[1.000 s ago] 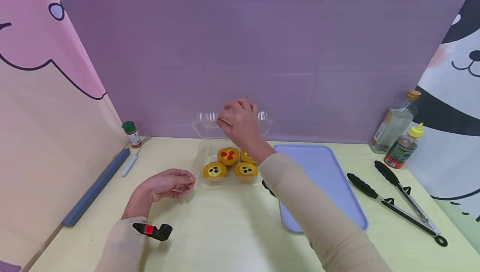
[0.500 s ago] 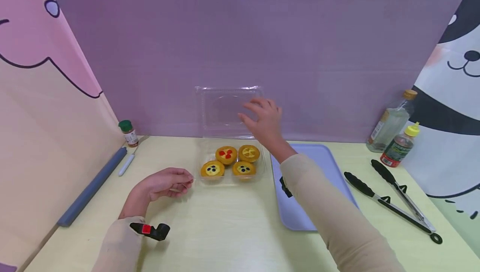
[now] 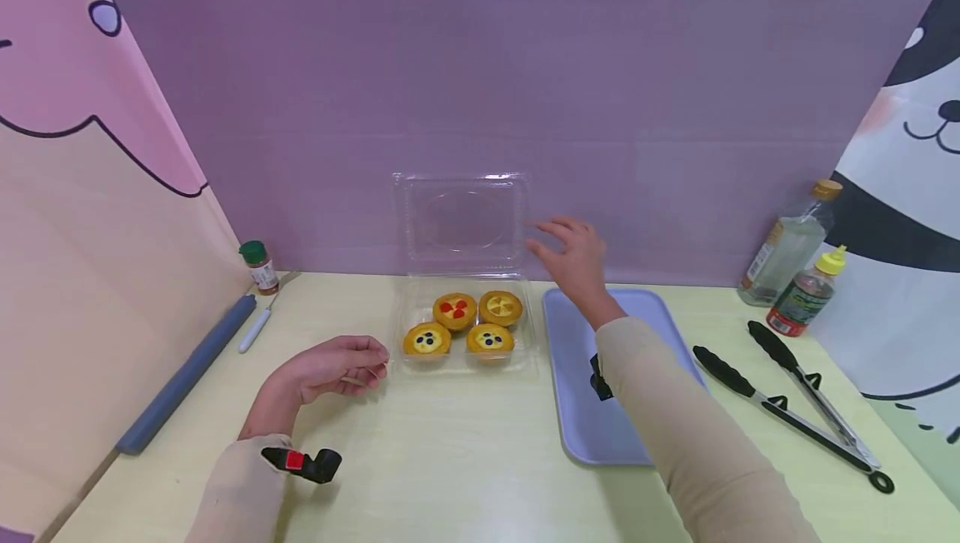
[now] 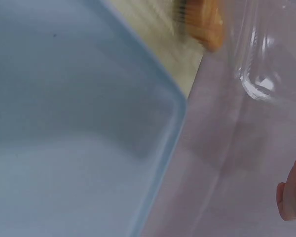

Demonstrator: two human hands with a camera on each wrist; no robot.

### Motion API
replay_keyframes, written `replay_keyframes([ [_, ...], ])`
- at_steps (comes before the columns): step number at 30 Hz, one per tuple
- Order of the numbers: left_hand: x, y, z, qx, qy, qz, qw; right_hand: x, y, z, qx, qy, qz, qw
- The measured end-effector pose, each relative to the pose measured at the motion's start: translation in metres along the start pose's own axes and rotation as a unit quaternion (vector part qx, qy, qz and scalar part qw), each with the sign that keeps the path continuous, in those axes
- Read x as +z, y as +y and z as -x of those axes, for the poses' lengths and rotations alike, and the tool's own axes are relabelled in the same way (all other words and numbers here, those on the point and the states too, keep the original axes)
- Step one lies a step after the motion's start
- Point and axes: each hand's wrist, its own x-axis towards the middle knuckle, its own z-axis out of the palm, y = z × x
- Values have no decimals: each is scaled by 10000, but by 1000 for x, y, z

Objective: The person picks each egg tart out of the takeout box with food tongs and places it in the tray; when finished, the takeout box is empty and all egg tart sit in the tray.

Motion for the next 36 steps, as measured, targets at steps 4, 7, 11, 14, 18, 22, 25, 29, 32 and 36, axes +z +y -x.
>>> replay_keyframes([
  [4, 1, 0, 0, 42, -38, 0, 10000, 2, 13, -1, 311, -128, 49, 9994],
  [7, 3, 1, 0, 119, -96, 5, 9999, 3, 20, 0, 509, -215, 85, 9984],
  [11, 5, 2, -1, 185, -155, 6, 9997, 6, 25, 1, 728, -292, 58, 9969],
  [14, 5, 3, -2, 185, -152, 12, 9997, 11, 25, 1, 875, -359, 12, 9955],
  [18, 4, 4, -2, 157, -112, 34, 9998, 21, 24, -2, 1187, -540, -187, 9913],
  [22, 3, 4, -1, 146, -92, 59, 9998, 30, 22, -3, 1569, -631, -522, 9842],
  [25, 2, 4, 1, 107, -47, 39, 9999, 36, 19, -4, 1787, -686, -810, 9782],
  [29, 1, 3, 2, 84, -19, 22, 10000, 42, 17, -5, 2057, -703, -1078, 9701],
  [32, 1, 4, 2, 75, -4, 63, 10000, 44, 16, -6, 2225, -692, -1130, 9659],
  [36, 1, 4, 0, 10, 119, 104, 9999, 45, 16, -8, 2360, -679, -1231, 9615],
])
